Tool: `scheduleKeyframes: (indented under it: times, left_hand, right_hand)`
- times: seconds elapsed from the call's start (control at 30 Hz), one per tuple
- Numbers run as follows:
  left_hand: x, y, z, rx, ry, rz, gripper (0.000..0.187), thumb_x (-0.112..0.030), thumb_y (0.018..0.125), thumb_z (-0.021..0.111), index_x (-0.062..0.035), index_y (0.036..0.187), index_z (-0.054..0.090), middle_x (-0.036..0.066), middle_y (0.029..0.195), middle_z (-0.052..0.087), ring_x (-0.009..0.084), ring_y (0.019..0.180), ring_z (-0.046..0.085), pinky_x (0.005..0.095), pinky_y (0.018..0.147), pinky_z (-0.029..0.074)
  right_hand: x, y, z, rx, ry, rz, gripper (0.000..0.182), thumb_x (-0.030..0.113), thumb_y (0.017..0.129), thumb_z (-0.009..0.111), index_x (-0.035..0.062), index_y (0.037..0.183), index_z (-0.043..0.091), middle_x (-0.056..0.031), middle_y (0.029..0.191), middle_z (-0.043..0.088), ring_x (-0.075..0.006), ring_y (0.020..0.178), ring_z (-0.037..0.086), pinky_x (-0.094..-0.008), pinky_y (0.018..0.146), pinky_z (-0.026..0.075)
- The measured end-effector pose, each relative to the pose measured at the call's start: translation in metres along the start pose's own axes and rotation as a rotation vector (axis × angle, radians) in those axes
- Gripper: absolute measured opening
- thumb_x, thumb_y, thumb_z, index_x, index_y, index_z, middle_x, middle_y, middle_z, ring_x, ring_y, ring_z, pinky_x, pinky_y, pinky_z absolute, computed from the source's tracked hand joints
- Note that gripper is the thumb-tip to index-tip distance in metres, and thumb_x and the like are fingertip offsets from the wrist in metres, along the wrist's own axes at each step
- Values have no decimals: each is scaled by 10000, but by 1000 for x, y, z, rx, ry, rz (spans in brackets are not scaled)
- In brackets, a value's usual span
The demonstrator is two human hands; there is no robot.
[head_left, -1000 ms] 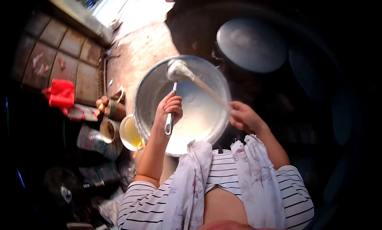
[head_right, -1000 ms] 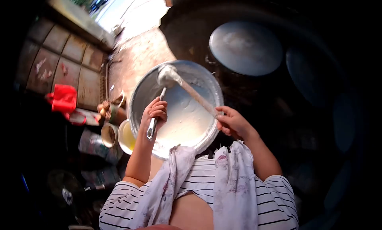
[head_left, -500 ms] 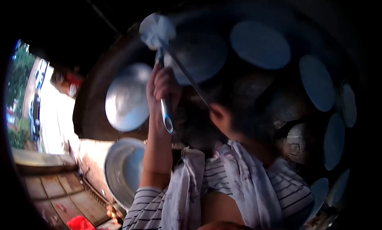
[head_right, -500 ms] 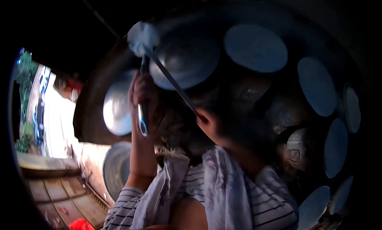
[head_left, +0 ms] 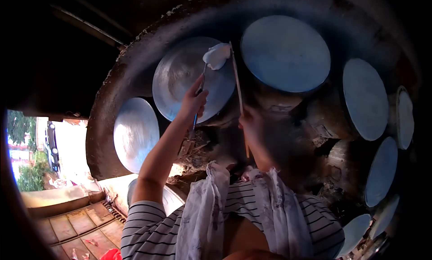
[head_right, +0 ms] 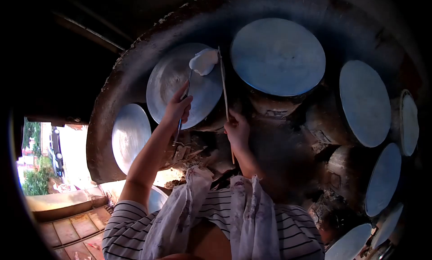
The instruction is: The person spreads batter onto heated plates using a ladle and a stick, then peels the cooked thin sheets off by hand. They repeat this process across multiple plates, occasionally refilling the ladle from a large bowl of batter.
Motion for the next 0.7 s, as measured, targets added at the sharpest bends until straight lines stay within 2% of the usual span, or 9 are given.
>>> scheduleKeyframes:
  times: [0.07,0.1,0.2,0.23,0.4,0.43,0.6,0.63,0.7]
  left_hand:
    - [-4,20,-19,-37,340,24,557,-160,926,524,-355,1420,354,-5,615,407,87,427,367,255,362,312]
    - [-14,31,-28,-92,584,130,534,-178,917,524,-342,1406,383,68,680,555,177,492,531,341,441,428]
    - [-18,72,-52,-268,880,520,536,-196,909,508,-350,1404,371,158,856,655,295,704,652,413,634,500]
    - [-24,72,-55,-252,878,398,537,-216,898,502,-354,1400,368,197,979,654,368,873,639,440,768,487]
    - [-25,91,-95,-291,986,590,522,-215,884,505,-343,1380,406,182,974,659,361,869,640,427,776,494]
    - [-35,83,-93,-262,1032,386,501,-206,882,505,-326,1364,437,183,1024,649,349,922,634,419,812,488]
    - [-39,101,-102,-339,888,542,490,-195,888,506,-297,1363,441,193,1084,631,361,966,618,424,827,479]
    - [-40,104,-104,-337,901,543,494,-204,894,507,-306,1371,427,203,1098,625,368,986,610,427,831,475]
    - [-33,101,-110,-291,906,497,497,-206,900,512,-298,1379,417,218,1110,618,378,1009,600,431,833,469]
  right_hand:
    - [4,4,8,-35,-140,-125,446,-80,734,570,8,1172,579,-89,917,570,-163,778,588,-285,637,495]
    - [14,9,16,-73,-273,-256,454,-78,715,576,1,1162,579,-108,944,570,-200,828,592,-309,693,497]
    - [40,40,58,-96,-676,-559,475,-55,660,586,-19,1134,576,-187,1071,534,-352,1015,539,-401,900,440]
    - [45,50,69,-90,-644,-565,461,-29,673,594,-17,1134,574,-199,1136,502,-385,1048,507,-418,921,422]
    - [60,20,50,-82,-1044,-604,407,-23,737,590,27,1140,580,-165,1097,502,-359,1036,483,-404,843,446]
    - [63,8,60,-41,-1069,-550,396,-16,746,585,31,1138,581,-159,1098,504,-358,1034,484,-405,836,448]
    - [70,63,100,-79,-1134,-622,311,21,788,547,38,1096,591,-143,1084,527,-343,1025,497,-415,850,453]
    - [72,58,85,-142,-1103,-692,298,6,787,545,44,1078,596,-139,1073,530,-331,1023,507,-411,833,465]
    - [72,30,67,-94,-1127,-612,318,0,782,543,43,1093,595,-136,1065,525,-323,1024,514,-416,812,479]
Point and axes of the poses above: each hand's wrist, its own y-axis towards the middle knuckle, its own z-axis out of the palm, x = y × z, the point moved 6 cm from there along y, towards the middle knuckle
